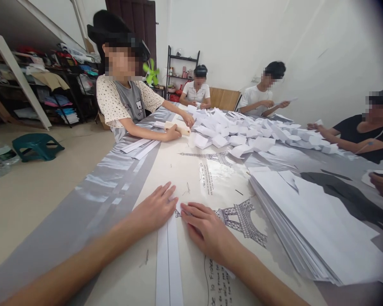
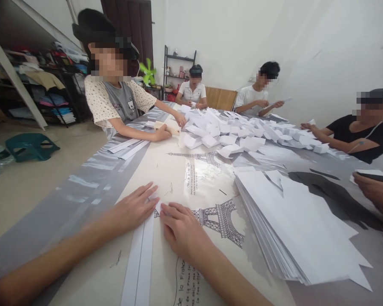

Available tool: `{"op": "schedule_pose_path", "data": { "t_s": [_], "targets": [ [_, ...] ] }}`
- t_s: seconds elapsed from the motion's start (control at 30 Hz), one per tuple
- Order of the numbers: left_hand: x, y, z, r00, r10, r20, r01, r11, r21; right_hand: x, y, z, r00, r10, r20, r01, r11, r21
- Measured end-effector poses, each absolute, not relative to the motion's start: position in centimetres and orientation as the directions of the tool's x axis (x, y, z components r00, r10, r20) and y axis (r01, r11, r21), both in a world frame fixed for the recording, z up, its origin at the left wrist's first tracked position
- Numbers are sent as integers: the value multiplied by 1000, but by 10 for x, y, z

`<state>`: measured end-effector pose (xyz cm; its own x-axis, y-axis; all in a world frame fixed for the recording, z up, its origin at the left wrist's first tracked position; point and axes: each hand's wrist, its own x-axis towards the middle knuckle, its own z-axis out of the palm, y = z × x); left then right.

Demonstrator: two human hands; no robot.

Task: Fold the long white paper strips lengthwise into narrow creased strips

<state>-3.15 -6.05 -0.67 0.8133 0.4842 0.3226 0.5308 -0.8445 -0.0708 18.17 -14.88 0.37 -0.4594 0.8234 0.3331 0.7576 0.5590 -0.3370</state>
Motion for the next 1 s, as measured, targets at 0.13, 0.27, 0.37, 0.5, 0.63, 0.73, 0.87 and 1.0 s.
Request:
{"op": "schedule_pose_path", "data": {
  "t_s": [0.13,0.27,0.37,0.5,0.63,0.73,0.87,1.0],
  "targets": [
    [-18,-77,-13,792,520,319,582,-801,-140,182,-149,3,-455,819,349,742,565,-361],
    [-14,-81,-13,747,562,355,615,-787,-48,189,-151,5,-445,828,341,699,559,-446],
    [-17,-76,-11,737,581,346,619,-785,2,197,-155,7,-444,846,296,669,533,-518],
    [-25,-64,-8,752,578,315,587,-806,77,202,-157,8,-464,844,269,663,532,-526],
    [-28,-58,-1,741,598,306,574,-800,173,198,-156,4,-471,828,302,704,560,-437],
    [-26,-58,0,725,621,298,592,-783,192,196,-157,3,-493,817,299,729,575,-372],
    [-23,-58,-8,698,618,361,593,-782,192,196,-158,4,-522,794,311,730,604,-319],
    [-23,-56,-13,678,630,379,619,-767,168,195,-159,6,-526,787,322,735,611,-293]
  ]
}}
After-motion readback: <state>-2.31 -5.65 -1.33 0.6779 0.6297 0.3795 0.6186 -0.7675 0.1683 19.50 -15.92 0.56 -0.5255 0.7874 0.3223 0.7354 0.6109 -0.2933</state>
